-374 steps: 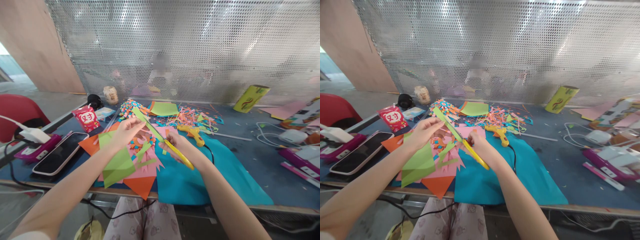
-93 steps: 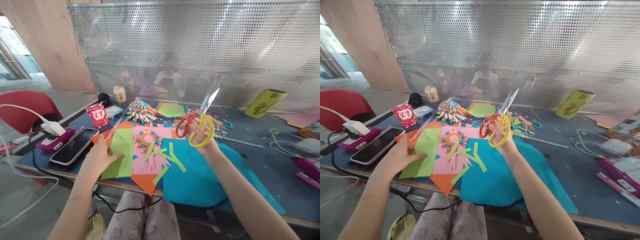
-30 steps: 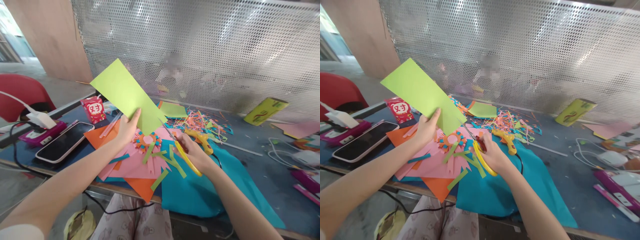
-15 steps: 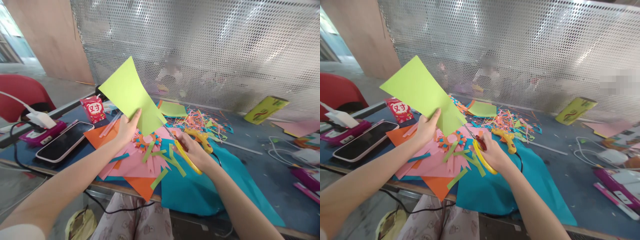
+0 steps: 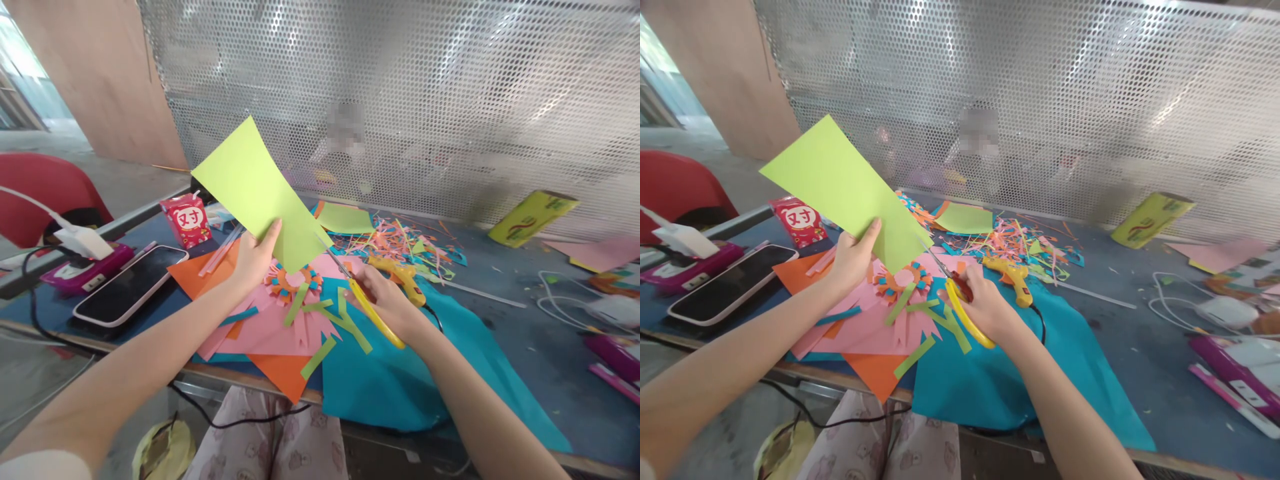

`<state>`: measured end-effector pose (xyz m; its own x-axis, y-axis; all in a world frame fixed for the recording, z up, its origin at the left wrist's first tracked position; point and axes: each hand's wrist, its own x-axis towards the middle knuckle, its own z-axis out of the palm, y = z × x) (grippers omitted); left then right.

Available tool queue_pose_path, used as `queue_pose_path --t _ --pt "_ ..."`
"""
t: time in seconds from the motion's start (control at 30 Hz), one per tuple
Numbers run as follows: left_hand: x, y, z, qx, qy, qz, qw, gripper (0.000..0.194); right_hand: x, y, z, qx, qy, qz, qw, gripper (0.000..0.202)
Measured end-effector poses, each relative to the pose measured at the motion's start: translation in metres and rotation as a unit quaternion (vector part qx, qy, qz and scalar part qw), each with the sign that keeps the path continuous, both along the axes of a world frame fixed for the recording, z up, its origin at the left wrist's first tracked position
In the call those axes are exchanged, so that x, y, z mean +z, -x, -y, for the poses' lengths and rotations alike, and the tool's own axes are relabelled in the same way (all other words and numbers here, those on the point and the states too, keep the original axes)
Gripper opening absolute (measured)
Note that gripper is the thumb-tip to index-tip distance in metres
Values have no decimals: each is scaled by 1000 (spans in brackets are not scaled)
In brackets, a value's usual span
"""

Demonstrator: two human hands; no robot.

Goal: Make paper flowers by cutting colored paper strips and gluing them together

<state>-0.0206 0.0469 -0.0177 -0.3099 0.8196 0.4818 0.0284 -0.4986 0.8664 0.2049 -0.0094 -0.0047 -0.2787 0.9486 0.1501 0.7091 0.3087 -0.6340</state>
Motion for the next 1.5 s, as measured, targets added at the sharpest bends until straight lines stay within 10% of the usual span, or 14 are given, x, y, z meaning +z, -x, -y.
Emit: queue_pose_path --t 1.5 --pt "3 -1 2 -8 16 -34 999 37 -4 -4 0 25 -11 4 1000 33"
